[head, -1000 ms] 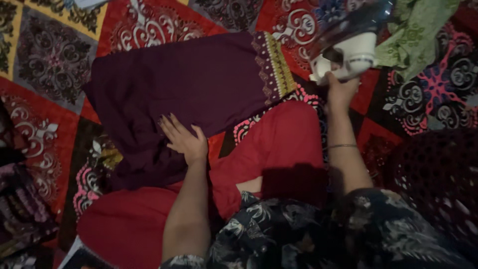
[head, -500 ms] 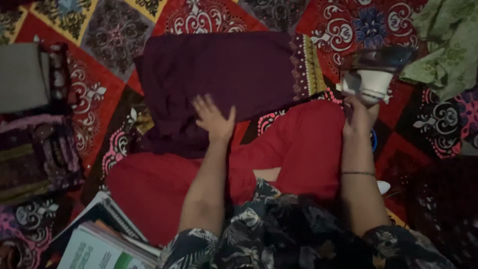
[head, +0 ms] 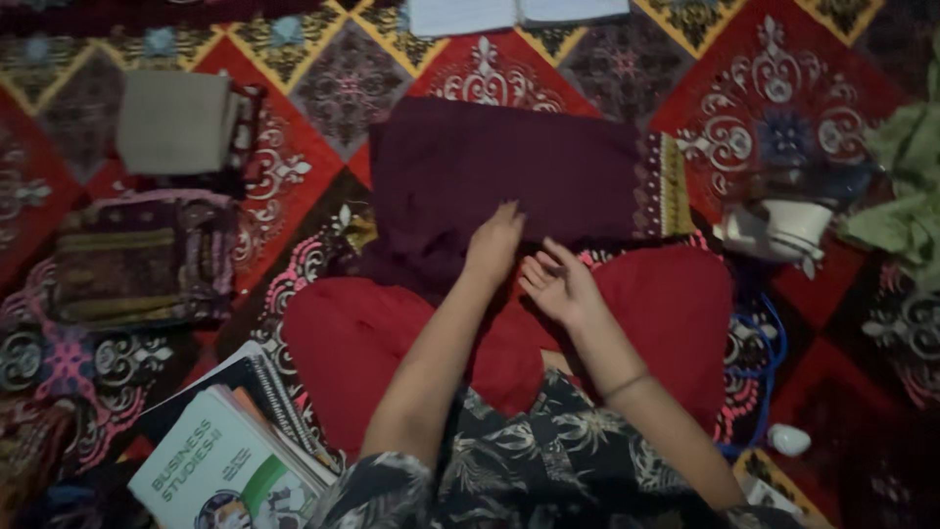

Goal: The person irons a maroon cloth laid on a patterned floor, smoothing it with an iron and hands, then folds it into a compact rectangle.

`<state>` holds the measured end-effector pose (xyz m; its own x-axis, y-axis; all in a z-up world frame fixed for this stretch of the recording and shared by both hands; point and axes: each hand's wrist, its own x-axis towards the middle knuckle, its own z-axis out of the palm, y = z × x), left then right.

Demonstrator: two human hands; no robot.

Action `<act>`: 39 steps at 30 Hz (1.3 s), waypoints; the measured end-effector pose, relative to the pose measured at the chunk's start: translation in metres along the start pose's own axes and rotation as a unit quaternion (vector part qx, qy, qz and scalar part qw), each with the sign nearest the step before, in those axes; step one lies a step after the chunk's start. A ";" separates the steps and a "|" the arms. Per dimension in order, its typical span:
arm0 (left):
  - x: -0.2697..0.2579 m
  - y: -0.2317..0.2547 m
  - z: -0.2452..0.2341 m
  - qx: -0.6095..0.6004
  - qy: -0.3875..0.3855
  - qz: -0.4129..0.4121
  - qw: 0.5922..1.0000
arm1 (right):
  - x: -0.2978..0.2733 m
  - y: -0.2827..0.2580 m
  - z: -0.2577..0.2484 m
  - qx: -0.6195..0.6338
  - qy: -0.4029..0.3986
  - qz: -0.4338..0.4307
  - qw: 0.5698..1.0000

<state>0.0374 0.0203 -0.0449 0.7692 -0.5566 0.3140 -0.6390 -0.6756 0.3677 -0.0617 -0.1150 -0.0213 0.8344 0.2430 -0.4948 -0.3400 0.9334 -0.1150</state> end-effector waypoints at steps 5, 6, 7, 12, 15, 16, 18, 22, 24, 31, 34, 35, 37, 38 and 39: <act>-0.024 0.017 -0.099 -0.054 0.125 0.043 0.990 | 0.017 -0.027 0.040 0.122 -0.014 -0.069 0.990; -0.028 0.013 -0.116 -0.052 0.126 0.023 0.990 | 0.008 -0.043 0.045 0.109 -0.016 -0.130 0.985; -0.031 0.010 -0.129 -0.051 0.127 0.002 0.991 | -0.008 -0.059 0.047 0.099 -0.015 -0.192 0.976; -0.035 0.015 -0.133 0.039 -0.042 -0.128 0.990 | -0.106 -0.102 0.065 0.035 -0.115 -0.335 0.934; -0.037 0.021 -0.091 -0.042 -0.150 -0.226 0.962 | -0.172 -0.088 0.092 -0.039 -0.056 -0.449 0.891; -0.034 0.017 -0.070 -0.096 -0.174 -0.269 0.942 | -0.187 -0.085 0.102 -0.059 -0.056 -0.449 0.890; -0.020 0.003 -0.016 -0.338 -0.129 -0.345 0.866 | -0.201 -0.083 0.113 -0.077 -0.042 -0.453 0.887; 0.034 -0.099 0.018 -0.465 0.129 -0.222 0.847 | -0.189 -0.107 0.101 -0.083 0.009 -0.448 0.890; 0.049 -0.144 -0.027 -0.382 0.264 -0.065 0.883 | -0.170 -0.128 0.090 -0.103 0.033 -0.421 0.901; -0.027 -0.105 -0.257 -0.192 0.295 -0.067 0.934 | -0.118 -0.176 0.099 -0.181 -0.117 -0.456 0.864; -0.051 -0.074 -0.259 -0.188 0.202 -0.155 0.949 | -0.089 -0.189 0.094 -0.234 -0.119 -0.420 0.869; -0.058 -0.073 -0.250 -0.199 0.163 -0.181 0.949 | -0.076 -0.197 0.083 -0.237 -0.077 -0.442 0.862; -0.070 -0.077 -0.217 -0.222 0.187 -0.199 0.936 | -0.052 -0.204 0.047 -0.242 0.011 -0.485 0.840; -0.075 -0.081 -0.199 -0.234 0.198 -0.205 0.929 | -0.044 -0.205 0.024 -0.251 0.107 -0.497 0.824; -0.078 -0.086 -0.182 -0.255 0.186 -0.232 0.920 | -0.037 -0.206 0.001 -0.259 0.202 -0.505 0.798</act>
<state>0.0305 0.2097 0.0578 0.9648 0.0020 0.2632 -0.2367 -0.4304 0.8711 -0.0215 -0.3163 0.0219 0.6237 -0.7669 -0.1511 0.1961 0.3406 -0.9195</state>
